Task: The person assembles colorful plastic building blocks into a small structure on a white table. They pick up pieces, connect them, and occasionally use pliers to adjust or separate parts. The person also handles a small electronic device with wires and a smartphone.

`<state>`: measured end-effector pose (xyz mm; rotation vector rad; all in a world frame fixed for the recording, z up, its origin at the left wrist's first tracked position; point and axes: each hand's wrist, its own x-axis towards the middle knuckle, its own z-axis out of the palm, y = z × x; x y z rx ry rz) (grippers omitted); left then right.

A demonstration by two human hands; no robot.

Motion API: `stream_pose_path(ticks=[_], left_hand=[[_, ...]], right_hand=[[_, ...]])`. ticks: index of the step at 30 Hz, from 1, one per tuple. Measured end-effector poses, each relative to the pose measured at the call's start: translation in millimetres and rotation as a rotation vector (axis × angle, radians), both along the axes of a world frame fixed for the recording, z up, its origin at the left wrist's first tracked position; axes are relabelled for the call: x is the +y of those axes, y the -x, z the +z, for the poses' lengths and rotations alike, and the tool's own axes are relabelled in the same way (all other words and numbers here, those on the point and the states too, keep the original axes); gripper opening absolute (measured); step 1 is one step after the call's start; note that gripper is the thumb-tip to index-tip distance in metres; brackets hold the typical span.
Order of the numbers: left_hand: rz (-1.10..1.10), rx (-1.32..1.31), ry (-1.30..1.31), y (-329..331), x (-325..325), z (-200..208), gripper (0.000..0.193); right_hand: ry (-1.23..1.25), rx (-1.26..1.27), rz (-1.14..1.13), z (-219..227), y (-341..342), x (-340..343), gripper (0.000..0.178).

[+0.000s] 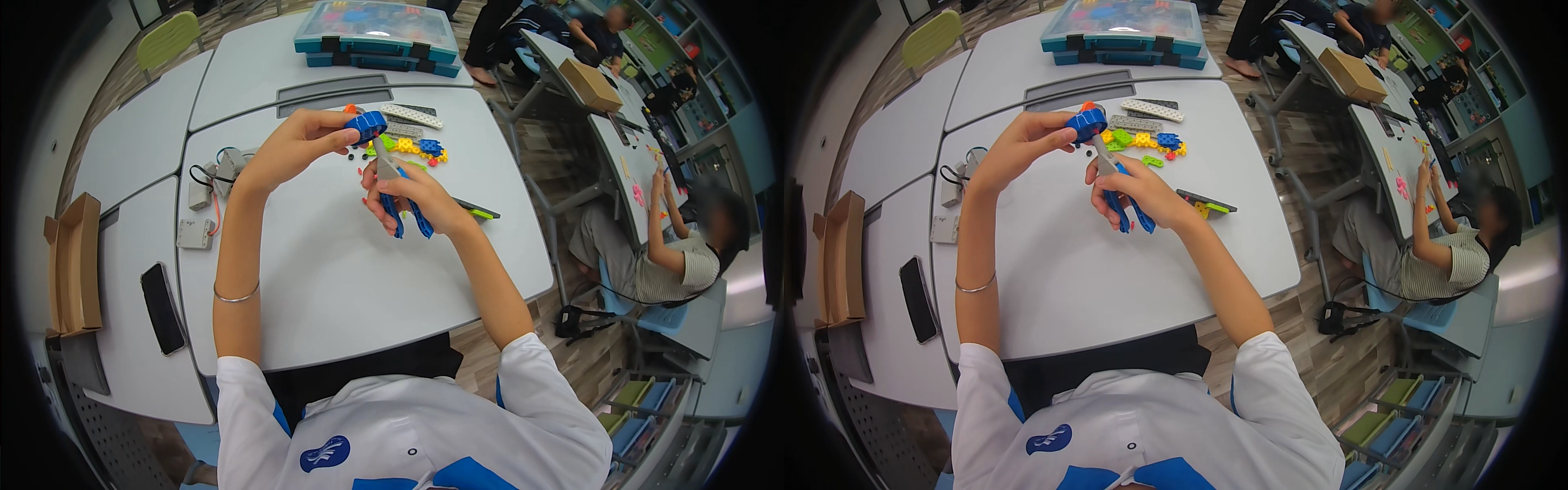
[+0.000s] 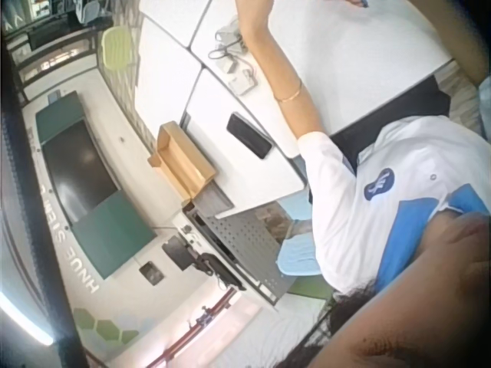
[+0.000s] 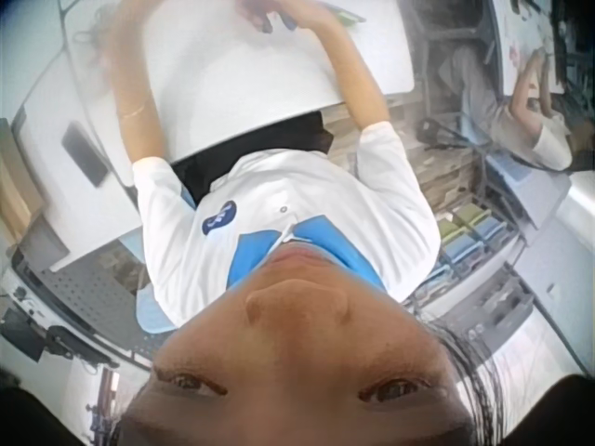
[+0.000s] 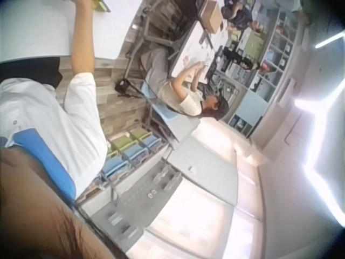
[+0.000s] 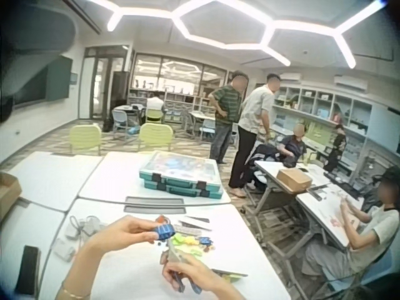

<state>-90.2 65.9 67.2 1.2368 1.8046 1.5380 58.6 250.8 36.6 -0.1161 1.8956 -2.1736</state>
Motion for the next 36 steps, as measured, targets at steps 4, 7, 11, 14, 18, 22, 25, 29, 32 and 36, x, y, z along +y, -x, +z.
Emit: stream_pose_path(ticks=[4, 7, 11, 14, 18, 22, 25, 29, 32, 36], left_hand=[[0.014, -0.004, -0.002, -1, -1, 0, 0.039], [0.003, 0.006, 0.001, 0, -1, 0, 0.039], [0.012, 0.009, -0.006, 0, -1, 1, 0.039], [-0.01, 0.023, 0.014, 2, -2, 1, 0.039], [-0.05, 0.045, 0.029, 1, -1, 2, 0.042], [-0.045, 0.103, 0.031, -2, -3, 4, 0.044], [-0.05, 0.121, 0.044, -1, -4, 4, 0.044], [-0.014, 0.128, 0.079, 0, -1, 3, 0.041], [0.007, 0.083, 0.007, -1, 4, -3, 0.04], [0.038, 0.014, -0.055, -9, 11, -2, 0.038]], right_hand=[[-0.004, 0.0, 0.009, -1, 0, 0, 0.026], [-0.002, 0.003, 0.01, -2, 0, 0, 0.026], [-0.001, -0.01, -0.001, -2, 0, 1, 0.026], [-0.008, -0.007, 0.006, -3, 2, 2, 0.026], [-0.004, -0.007, 0.007, -4, 2, 2, 0.025], [-0.019, -0.017, -0.012, -3, 1, -3, 0.031], [-0.059, -0.04, -0.044, 0, 0, -5, 0.034], [-0.07, -0.021, -0.106, 0, 1, -3, 0.035], [-0.094, 0.075, -0.176, -7, 4, -5, 0.035], [-0.15, 0.135, -0.28, -8, 3, -10, 0.034]])
